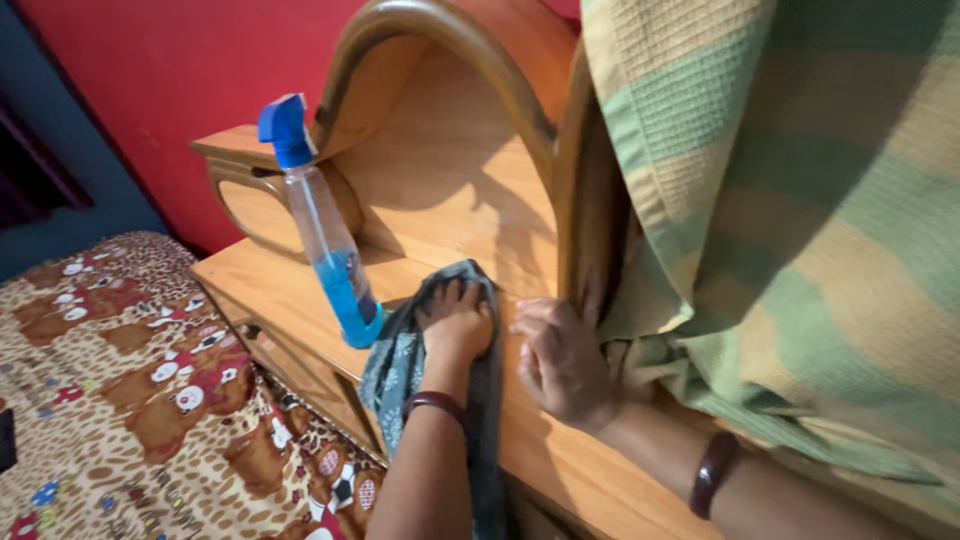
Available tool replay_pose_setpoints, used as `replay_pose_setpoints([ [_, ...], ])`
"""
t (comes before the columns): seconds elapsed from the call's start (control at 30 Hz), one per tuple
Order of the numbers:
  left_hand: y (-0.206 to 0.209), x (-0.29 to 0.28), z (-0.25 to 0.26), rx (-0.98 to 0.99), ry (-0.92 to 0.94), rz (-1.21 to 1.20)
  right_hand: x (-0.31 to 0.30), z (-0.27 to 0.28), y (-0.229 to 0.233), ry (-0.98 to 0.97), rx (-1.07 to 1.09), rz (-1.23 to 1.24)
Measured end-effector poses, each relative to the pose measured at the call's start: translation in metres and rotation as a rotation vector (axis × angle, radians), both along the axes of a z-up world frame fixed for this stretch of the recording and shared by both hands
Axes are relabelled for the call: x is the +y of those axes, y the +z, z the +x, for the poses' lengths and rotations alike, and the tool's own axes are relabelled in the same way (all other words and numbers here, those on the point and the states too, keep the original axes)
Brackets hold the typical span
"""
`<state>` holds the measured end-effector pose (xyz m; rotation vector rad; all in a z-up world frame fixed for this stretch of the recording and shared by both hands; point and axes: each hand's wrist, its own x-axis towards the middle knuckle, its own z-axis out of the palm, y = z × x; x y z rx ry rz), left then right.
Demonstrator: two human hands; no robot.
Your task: The person wipes the surface of a wooden dresser with a blue cloth. They move the cloth across the top and front edges, occasionally lifting a green cloth draped over the furniture to wipe underneath. A spray bottle is visible on the dresser but is not used during the clip.
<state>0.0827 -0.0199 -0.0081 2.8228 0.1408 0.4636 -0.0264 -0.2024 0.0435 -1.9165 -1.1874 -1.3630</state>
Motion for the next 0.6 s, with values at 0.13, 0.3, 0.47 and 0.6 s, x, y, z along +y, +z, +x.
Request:
replay_pose_setpoints([
  [0.13, -0.003, 0.000, -0.015, 0.003, 0.105, 0.063, 0.001, 0.000, -0.002, -0.015, 0.008, -0.006],
  [0.3, -0.003, -0.022, -0.071, 0.125, 0.039, 0.039, -0.001, 0.000, -0.007, -0.001, -0.022, 0.005],
  [0.47, -0.005, -0.030, -0.116, 0.108, -0.329, 0.100, 0.000, 0.000, -0.005, -0.008, 0.005, 0.006],
  [0.6, -0.018, -0.021, -0.102, 0.095, -0.464, 0.099, 0.000, 0.004, -0.008, -0.022, -0.013, 0.000],
])
